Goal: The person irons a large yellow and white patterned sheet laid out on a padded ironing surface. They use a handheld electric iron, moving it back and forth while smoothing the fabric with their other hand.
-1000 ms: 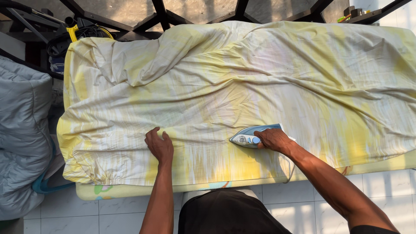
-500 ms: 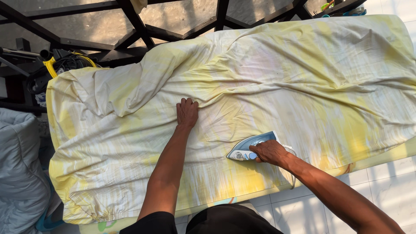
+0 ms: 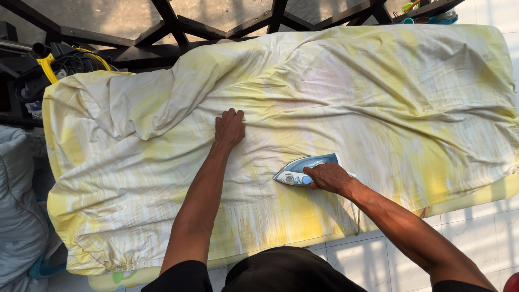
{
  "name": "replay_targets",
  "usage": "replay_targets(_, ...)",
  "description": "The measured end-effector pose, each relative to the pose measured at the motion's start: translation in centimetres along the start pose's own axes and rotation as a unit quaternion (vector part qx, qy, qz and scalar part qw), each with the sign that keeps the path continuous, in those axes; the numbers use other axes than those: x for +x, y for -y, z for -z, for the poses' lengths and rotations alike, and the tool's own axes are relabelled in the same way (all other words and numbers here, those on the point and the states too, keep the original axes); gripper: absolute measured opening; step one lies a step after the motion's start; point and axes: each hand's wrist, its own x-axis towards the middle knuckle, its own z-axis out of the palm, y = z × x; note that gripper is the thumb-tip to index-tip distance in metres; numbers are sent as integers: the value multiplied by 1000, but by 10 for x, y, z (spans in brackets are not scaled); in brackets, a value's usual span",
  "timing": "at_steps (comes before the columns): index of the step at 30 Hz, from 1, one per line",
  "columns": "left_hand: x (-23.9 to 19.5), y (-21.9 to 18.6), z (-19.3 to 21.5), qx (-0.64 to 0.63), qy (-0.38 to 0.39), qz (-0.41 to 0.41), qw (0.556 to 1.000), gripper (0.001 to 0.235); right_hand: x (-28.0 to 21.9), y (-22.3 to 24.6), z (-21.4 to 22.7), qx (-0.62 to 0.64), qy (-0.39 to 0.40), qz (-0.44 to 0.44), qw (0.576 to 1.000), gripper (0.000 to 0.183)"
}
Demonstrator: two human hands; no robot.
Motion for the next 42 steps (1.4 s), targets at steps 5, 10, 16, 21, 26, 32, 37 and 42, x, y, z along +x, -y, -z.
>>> replay_targets(5,21,-61,-8,-21,-20,-64,998,45,-24,16,-21,54,34,-66,996,36)
replay_targets(10,58,-113,-41,-35,30,-110,993,43,-43,19,-37,87,-17,-137,987,38)
replay_targets(16,101,-123,-63,-28,84,-127,988,9,-26,3,-19,124,-94,-188,970,32)
replay_targets(21,117,-112,-58,-46,118,-133,983,11,-20,6,-13,153,-56,-192,968,30)
replay_targets(26,113,-111,-58,-74,73,-145,984,11,3,-1,-8,160,-128,-236,950,29)
replay_targets(32,108,-118,-57,-55,20,-158,986,12,8,14,-28,250,-140,-269,920,36)
replay_targets(37,107,-116,-58,-63,19,-160,985,12,-12,38,-53,316,-130,-299,891,40)
replay_targets(42,105,-117,-52,-74,19,-144,987,13,7,20,-37,321,-174,-323,873,43)
